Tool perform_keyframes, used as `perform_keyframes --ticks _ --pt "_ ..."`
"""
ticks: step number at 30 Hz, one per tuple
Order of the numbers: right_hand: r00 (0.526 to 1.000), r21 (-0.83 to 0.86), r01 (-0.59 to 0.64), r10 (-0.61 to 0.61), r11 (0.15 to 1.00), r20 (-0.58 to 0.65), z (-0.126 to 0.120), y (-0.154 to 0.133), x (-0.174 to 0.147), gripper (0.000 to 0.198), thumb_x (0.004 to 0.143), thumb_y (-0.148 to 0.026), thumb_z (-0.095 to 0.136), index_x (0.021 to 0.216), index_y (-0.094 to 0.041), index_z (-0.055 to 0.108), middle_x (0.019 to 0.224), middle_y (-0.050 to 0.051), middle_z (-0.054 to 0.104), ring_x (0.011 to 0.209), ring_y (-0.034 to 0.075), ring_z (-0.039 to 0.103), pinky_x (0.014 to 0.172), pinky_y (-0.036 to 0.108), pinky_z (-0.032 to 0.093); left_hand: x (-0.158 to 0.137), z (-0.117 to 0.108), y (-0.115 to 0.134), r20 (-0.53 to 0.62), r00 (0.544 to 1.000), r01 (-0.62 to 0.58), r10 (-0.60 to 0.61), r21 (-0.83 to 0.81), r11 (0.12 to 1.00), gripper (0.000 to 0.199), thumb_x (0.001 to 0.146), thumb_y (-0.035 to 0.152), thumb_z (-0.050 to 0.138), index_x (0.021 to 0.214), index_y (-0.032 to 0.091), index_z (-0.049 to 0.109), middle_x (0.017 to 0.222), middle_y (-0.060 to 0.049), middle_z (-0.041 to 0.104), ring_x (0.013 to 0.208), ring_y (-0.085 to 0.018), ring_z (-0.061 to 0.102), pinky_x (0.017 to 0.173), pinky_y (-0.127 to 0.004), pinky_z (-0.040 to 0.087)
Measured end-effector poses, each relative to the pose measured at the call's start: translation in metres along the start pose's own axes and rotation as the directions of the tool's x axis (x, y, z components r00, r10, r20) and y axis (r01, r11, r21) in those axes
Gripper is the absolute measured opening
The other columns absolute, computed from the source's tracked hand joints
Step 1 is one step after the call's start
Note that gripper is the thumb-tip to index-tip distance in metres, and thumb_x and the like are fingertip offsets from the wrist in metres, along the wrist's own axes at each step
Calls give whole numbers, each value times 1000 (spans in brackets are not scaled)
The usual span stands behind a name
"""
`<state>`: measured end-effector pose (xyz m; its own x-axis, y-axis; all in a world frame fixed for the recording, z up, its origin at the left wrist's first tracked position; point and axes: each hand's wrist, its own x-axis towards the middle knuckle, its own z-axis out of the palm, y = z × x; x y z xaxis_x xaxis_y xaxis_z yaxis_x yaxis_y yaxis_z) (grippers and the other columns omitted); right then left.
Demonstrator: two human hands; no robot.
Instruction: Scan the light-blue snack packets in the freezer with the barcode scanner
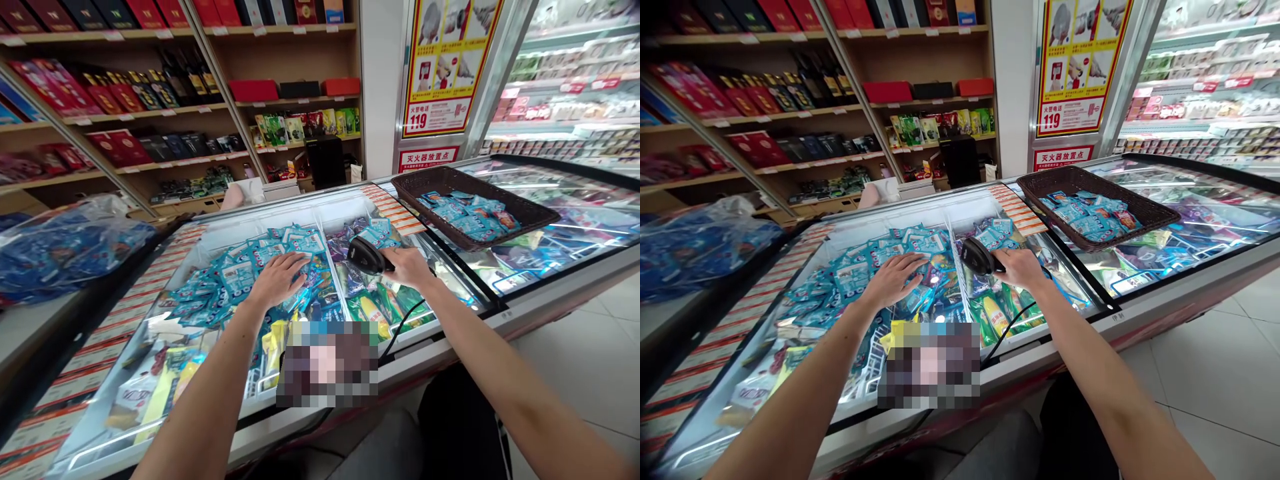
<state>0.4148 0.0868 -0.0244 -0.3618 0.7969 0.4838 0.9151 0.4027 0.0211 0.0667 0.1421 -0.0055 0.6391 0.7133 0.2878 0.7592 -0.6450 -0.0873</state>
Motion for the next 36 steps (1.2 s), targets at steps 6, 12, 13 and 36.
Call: perform_keyframes --ticks 6,12,13,36 --pt "1000 30 2 -2 1000 -25 -3 0 2 36 79 -37 54 110 -20 58 90 4 68 80 19 62 63 27 35 17 -6 9 -15 994 112 -112 68 991 39 87 44 33 111 28 60 119 -3 59 112 -24 50 102 -43 29" --pt "999 33 -27 29 999 -37 -2 6 4 34 78 -40 54 106 -20 60 84 4 68 77 19 62 63 26 35 46 -2 31 -192 966 195 -176 86 977 41 89 46 31 108 22 59 116 -8 58 112 -26 49 98 -44 33" --pt "997 35 -49 51 998 -51 -2 8 4 34 78 -40 53 106 -20 60 84 4 68 76 19 62 63 26 35 51 0 34 -197 967 180 -163 68 981 41 89 46 32 112 22 57 118 -8 56 113 -25 49 98 -44 34" --pt "737 210 -626 657 751 -155 -23 25 16 33 80 -48 49 97 -22 61 81 6 69 76 22 64 63 27 38 208 67 141 162 982 128 -98 -182 975 75 74 73 35 139 37 28 151 -1 22 137 -41 9 102 -68 17"
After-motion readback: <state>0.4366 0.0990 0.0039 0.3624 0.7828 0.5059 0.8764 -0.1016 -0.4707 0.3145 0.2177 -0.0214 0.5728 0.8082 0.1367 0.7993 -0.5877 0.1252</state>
